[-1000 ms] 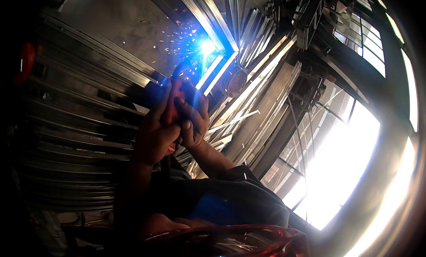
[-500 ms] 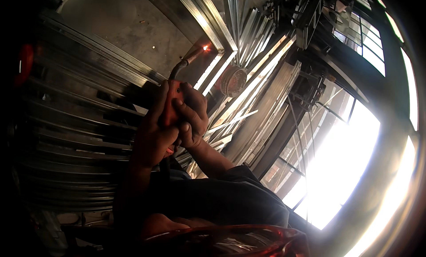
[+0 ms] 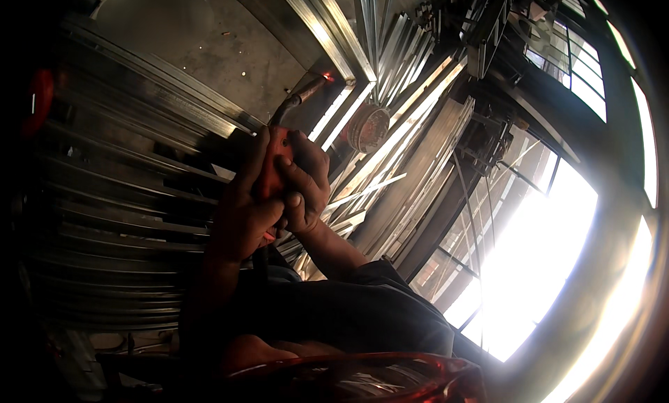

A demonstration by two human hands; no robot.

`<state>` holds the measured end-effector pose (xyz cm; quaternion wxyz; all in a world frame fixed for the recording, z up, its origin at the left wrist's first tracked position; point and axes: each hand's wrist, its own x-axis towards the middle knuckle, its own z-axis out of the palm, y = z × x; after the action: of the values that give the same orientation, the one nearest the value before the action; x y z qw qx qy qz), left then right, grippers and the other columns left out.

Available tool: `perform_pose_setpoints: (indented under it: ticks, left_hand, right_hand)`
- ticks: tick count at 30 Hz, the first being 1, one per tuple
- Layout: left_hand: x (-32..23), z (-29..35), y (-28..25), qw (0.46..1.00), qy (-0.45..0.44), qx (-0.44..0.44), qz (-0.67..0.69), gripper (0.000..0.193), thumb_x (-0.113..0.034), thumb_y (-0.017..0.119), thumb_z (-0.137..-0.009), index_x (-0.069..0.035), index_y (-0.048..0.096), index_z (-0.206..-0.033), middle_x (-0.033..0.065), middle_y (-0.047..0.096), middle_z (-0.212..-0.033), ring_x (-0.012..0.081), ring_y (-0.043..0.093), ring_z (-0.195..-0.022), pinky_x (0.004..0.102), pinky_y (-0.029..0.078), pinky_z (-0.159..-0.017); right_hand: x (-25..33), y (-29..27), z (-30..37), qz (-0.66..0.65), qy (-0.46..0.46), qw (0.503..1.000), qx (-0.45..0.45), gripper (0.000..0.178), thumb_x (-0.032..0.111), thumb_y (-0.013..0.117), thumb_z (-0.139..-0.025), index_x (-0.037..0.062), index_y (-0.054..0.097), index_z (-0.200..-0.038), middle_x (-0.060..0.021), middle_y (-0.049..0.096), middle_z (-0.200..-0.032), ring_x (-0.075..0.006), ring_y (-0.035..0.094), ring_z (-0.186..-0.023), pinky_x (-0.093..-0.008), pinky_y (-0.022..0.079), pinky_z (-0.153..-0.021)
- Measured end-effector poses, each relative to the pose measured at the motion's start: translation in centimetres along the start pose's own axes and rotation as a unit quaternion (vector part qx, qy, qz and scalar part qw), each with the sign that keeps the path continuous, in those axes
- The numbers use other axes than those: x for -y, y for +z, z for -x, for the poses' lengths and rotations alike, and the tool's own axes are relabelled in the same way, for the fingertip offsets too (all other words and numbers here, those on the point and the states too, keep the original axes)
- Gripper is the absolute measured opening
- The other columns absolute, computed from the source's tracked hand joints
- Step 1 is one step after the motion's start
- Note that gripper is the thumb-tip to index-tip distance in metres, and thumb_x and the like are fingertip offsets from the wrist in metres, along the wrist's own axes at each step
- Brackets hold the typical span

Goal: The person welds metal frame corners using a handheld welding torch. They move along the frame, applying welds at multiple joints while sparks fly from the contact points.

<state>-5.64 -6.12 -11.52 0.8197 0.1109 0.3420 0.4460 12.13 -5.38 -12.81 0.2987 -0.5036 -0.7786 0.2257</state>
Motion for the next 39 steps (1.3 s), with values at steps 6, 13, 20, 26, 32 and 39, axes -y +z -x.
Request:
perform_pose_setpoints:
  ticks: [6,13,20,26,32,39]
  left_hand:
    - [0.01,-0.03,-0.20,0.998,-0.043,0.010,0.036,0.098,-0.001,0.060,-0.078,-0.010,0.023,-0.169,0.0211,0.058,-0.137,0.0175,0.068,-0.090,0.0310,0.057,-0.075]
    - [0.64,-0.25,-0.02,1.000,0.017,0.001,-0.004,0.099,0.001,0.058,-0.077,-0.010,0.023,-0.169,0.0243,0.055,-0.140,0.0214,0.067,-0.095,0.0331,0.058,-0.077]
    - [-0.01,-0.26,-0.18,1.000,-0.024,0.019,0.004,0.101,0.001,0.058,-0.077,-0.015,0.021,-0.170,0.0268,0.048,-0.157,0.0311,0.067,-0.119,0.0369,0.058,-0.089]
    - [0.51,-0.29,0.06,1.000,-0.018,0.012,0.000,0.100,0.001,0.058,-0.077,-0.013,0.021,-0.170,0.0250,0.052,-0.148,0.0254,0.068,-0.105,0.0342,0.059,-0.079]
    - [0.51,-0.39,0.36,0.999,0.028,-0.002,-0.016,0.099,0.001,0.057,-0.077,-0.008,0.020,-0.169,0.0242,0.058,-0.136,0.0170,0.069,-0.086,0.0310,0.059,-0.073]
    - [0.24,-0.23,0.33,1.000,-0.007,-0.001,-0.016,0.098,0.001,0.057,-0.078,-0.006,0.021,-0.169,0.0235,0.059,-0.136,0.0174,0.069,-0.089,0.0309,0.058,-0.075]
  right_hand:
    - [-0.02,0.12,0.03,0.004,0.000,1.000,-0.008,0.056,0.044,0.040,-0.109,0.0004,0.072,-0.127,-0.0360,0.055,-0.144,-0.0460,0.058,-0.129,-0.0531,0.046,-0.107]
    - [-0.02,0.23,-0.08,-0.003,-0.001,1.000,-0.014,0.056,0.043,0.040,-0.110,0.0004,0.072,-0.126,-0.0359,0.056,-0.144,-0.0454,0.058,-0.129,-0.0524,0.046,-0.108]
    - [0.46,0.14,-0.45,-0.005,0.007,1.000,-0.015,0.055,0.043,0.040,-0.111,0.0005,0.072,-0.125,-0.0357,0.056,-0.143,-0.0452,0.058,-0.130,-0.0517,0.046,-0.108]
    - [-0.04,-0.11,0.10,-0.003,0.004,1.000,-0.009,0.054,0.042,0.041,-0.111,0.0006,0.072,-0.125,-0.0355,0.055,-0.144,-0.0452,0.058,-0.130,-0.0520,0.046,-0.108]
    - [-0.24,0.05,0.16,-0.006,-0.001,1.000,-0.016,0.054,0.042,0.041,-0.111,0.0009,0.071,-0.127,-0.0357,0.055,-0.144,-0.0454,0.058,-0.130,-0.0526,0.045,-0.108]
    - [-0.19,-0.07,0.02,-0.006,-0.004,1.000,-0.008,0.054,0.042,0.040,-0.110,0.0008,0.071,-0.127,-0.0358,0.055,-0.145,-0.0449,0.057,-0.129,-0.0525,0.045,-0.108]
